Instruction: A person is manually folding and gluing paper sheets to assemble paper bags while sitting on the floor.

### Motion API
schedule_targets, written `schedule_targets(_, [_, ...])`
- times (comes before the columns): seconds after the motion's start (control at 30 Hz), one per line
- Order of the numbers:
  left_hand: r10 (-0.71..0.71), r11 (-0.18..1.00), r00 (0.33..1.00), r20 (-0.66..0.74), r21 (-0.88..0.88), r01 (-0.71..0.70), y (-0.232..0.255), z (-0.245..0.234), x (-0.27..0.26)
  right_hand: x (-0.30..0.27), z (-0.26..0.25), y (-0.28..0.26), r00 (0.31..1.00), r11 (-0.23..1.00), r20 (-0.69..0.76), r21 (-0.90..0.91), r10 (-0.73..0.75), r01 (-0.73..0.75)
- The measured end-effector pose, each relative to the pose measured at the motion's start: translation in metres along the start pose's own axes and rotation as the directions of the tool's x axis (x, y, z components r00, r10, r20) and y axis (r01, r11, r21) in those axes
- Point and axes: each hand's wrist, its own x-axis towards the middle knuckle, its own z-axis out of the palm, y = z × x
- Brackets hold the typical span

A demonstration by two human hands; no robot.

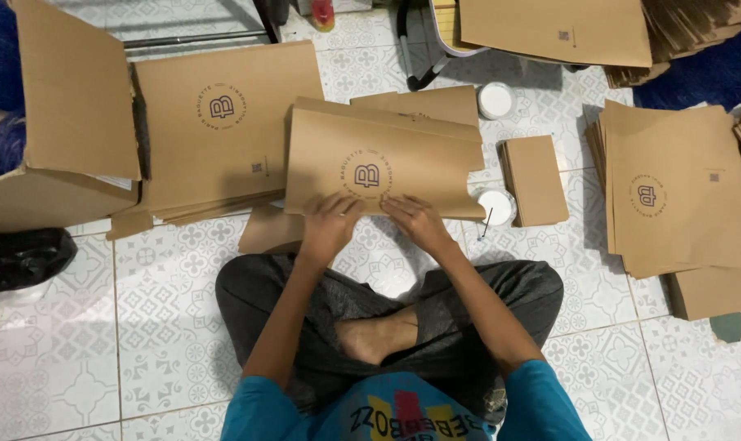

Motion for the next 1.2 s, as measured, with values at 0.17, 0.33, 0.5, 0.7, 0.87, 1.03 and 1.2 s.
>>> schedule_targets(0.17, [0.108, 0.985, 0.993, 0.047, -0.143, -0.101, 0.017, 0.005, 0.003, 0.003, 0.001, -0.009, 0.999, 0.997, 0.006, -0.072, -0.041, 0.041])
schedule_targets(0.33, [0.058, 0.991, 0.996, 0.073, -0.126, -0.048, -0.014, 0.004, -0.02, -0.026, -0.03, 0.013, 0.999, 0.999, 0.019, -0.028, -0.029, 0.03])
schedule_targets(0.5, [0.025, 0.999, 0.978, 0.205, 0.038, -0.034, -0.073, -0.053, -0.044, -0.078, -0.094, 0.042, 0.994, 0.998, 0.104, -0.067, 0.011, -0.004])
schedule_targets(0.7, [-0.299, 0.954, 0.947, 0.122, 0.006, 0.3, -0.136, -0.1, -0.071, -0.121, -0.118, 0.058, 0.984, 0.985, 0.061, -0.066, 0.166, -0.162])
schedule_targets(0.87, [-0.395, 0.773, 0.897, 0.197, -0.457, 0.44, -0.073, -0.068, -0.085, -0.124, -0.091, 0.064, 0.981, 0.981, -0.026, -0.026, 0.19, -0.19])
schedule_targets(1.03, [-0.492, 0.234, 0.806, 0.329, -0.842, 0.486, 0.042, -0.035, -0.051, -0.056, -0.093, -0.027, 0.991, 0.996, -0.122, -0.063, 0.06, -0.068])
schedule_targets(1.2, [-0.523, -0.34, 0.55, 0.651, -0.751, 0.566, 0.093, -0.056, 0.004, -0.03, -0.058, -0.131, 0.99, 0.995, 0.128, 0.09, -0.064, 0.053])
